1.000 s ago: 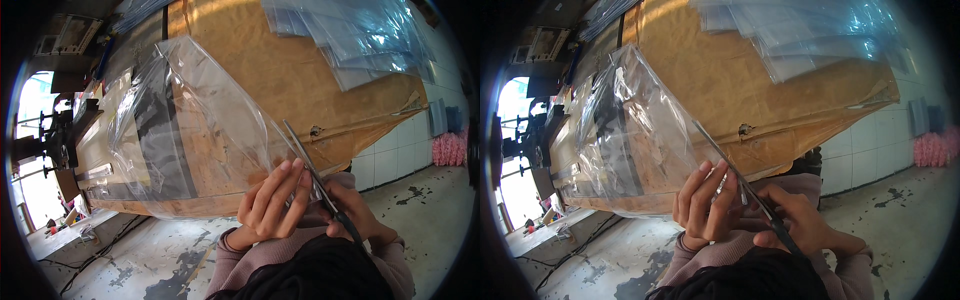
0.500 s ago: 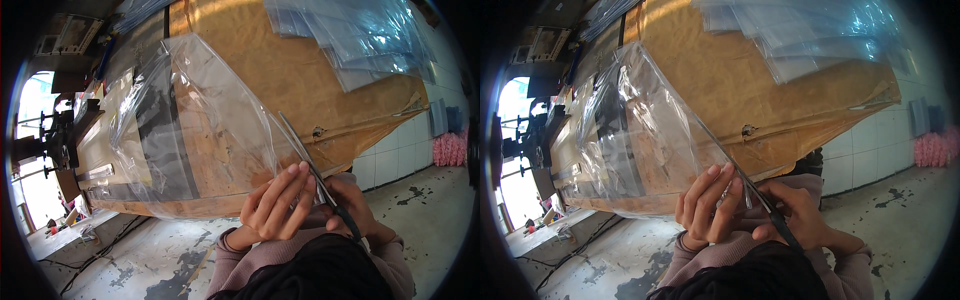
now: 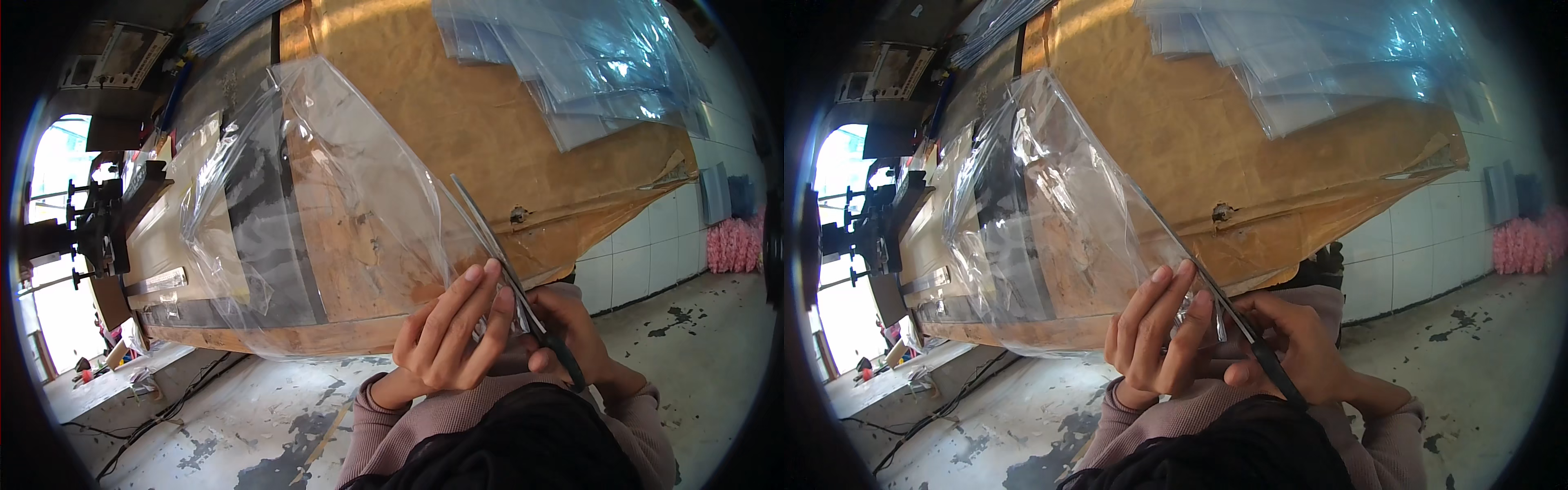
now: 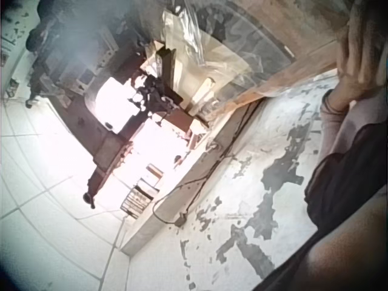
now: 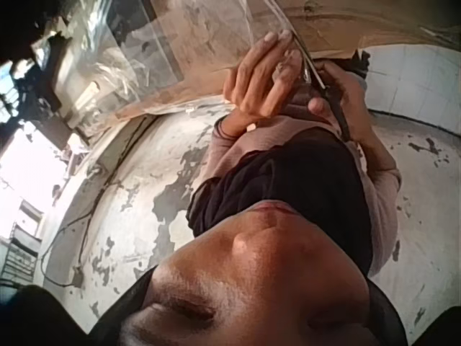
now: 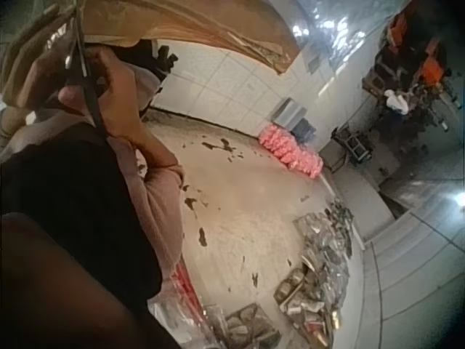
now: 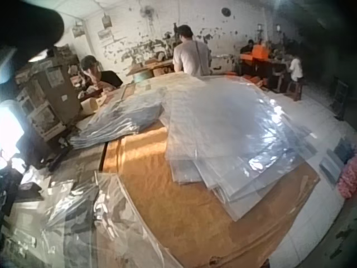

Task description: The person trims the edges of a plastic bag using scissors, then aligns and folds a stack of plastic sheets by hand on the table.

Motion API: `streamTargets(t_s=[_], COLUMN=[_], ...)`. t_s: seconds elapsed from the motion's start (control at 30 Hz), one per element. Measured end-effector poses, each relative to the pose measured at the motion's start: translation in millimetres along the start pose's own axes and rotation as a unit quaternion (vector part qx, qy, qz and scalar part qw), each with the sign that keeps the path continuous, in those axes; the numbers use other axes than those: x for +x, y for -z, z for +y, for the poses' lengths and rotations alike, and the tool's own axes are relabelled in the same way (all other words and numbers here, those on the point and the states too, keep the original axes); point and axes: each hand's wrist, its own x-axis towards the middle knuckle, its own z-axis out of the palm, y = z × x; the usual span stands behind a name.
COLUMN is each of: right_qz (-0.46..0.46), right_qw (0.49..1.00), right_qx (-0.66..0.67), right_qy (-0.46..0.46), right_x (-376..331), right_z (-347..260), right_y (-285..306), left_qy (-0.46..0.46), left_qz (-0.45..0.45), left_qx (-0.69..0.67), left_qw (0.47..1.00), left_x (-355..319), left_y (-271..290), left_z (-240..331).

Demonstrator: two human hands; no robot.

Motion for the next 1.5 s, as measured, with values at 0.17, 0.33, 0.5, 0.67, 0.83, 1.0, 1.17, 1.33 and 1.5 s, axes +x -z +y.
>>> streamTargets(t_s=[0.17, 0.33, 0.5, 0.67, 0.83, 1.0, 1.17, 1.33, 1.5], right_qz=[-0.007, 0.008, 0.004, 0.053, 0.131, 0.190, 0.241, 0.271, 0.022], right_qw=[1.000, 0.998, 1.000, 0.989, 0.936, 0.861, 0.684, 0.538, 0.622], right_qx=[0.002, -0.058, 0.010, -0.131, -0.304, -0.426, -0.608, -0.745, -0.587], right_qy=[0.002, 0.022, 0.002, 0.038, 0.117, 0.202, 0.323, 0.286, 0.517], right_x=[-0.2, -1.4, -2.8, -15.5, -17.1, 4.9, 33.5, 30.2, 30.9], right_z=[3.5, 10.5, 3.9, -12.7, -37.6, -57.1, -48.7, -54.1, -60.1], right_y=[3.7, 4.7, 3.8, 11.1, 19.7, 9.4, -6.1, -31.7, -30.7], left_qy=[-0.003, 0.001, 0.004, 0.045, 0.056, 0.100, 0.098, 0.084, 0.070], left_qz=[0.004, 0.003, 0.008, 0.098, 0.109, 0.117, 0.125, 0.113, 0.144], left_qx=[-0.001, 0.002, -0.006, -0.027, -0.062, -0.108, -0.120, -0.140, -0.180], left_qw=[1.000, 1.000, 1.000, 0.994, 0.991, 0.982, 0.980, 0.980, 0.971], left_x=[-0.4, 1.8, 0.1, -5.8, -9.5, -20.7, -34.4, -42.0, -46.0], left_y=[-1.2, -0.1, -1.1, -5.8, 2.8, 7.7, 15.5, 24.1, 25.5], left_z=[0.5, 1.3, 1.3, 4.0, 3.5, 0.7, -7.4, -9.6, -8.9])
